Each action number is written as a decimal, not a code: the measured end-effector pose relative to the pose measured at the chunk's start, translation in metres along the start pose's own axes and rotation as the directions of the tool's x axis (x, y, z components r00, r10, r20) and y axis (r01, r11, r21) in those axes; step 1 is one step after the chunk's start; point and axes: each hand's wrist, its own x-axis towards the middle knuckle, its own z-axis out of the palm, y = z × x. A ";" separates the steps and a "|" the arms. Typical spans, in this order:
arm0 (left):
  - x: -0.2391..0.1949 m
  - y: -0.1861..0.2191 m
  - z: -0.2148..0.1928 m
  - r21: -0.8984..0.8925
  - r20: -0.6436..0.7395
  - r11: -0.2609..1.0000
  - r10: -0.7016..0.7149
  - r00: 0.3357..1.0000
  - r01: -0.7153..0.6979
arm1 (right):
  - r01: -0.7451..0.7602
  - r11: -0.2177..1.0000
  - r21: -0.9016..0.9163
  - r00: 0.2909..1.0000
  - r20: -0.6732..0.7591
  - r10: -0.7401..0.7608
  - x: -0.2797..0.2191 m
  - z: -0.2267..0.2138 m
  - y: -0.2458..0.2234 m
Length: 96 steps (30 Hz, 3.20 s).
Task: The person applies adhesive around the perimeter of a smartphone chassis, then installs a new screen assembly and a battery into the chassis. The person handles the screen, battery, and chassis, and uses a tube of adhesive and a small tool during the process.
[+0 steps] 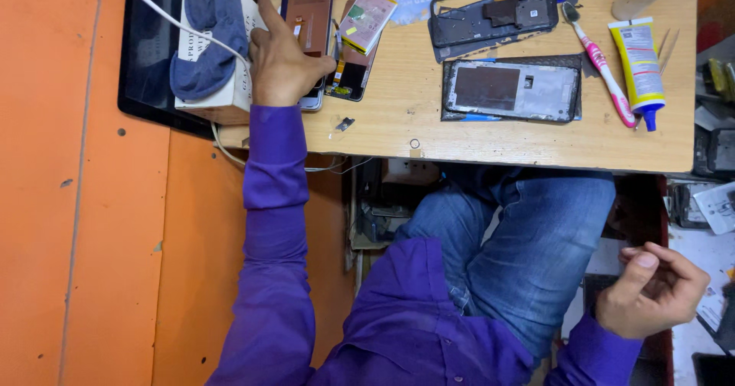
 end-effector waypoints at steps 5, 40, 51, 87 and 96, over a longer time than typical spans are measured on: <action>-0.056 0.012 -0.028 -0.089 -0.268 0.952 0.262 0.927 -0.294 | -0.055 0.996 0.074 0.998 -0.008 0.056 -0.006 0.003 -0.016; -0.126 0.225 -0.032 -0.869 -0.136 0.290 0.638 0.758 -0.401 | -0.474 0.252 0.843 0.828 0.525 -0.198 0.122 0.178 -0.126; -0.118 0.239 -0.021 -0.946 0.053 0.272 0.663 0.747 -0.175 | -0.477 0.433 0.765 0.825 0.559 -0.078 0.124 0.164 -0.112; -0.150 0.121 -0.033 -0.542 0.075 0.698 0.594 0.801 -0.467 | -0.686 -0.033 0.727 0.686 0.631 -0.361 0.120 0.145 -0.092; -0.134 0.144 -0.032 -0.408 0.103 0.683 0.693 0.713 -0.605 | -0.649 -0.033 0.760 0.730 0.610 -0.308 0.125 0.146 -0.082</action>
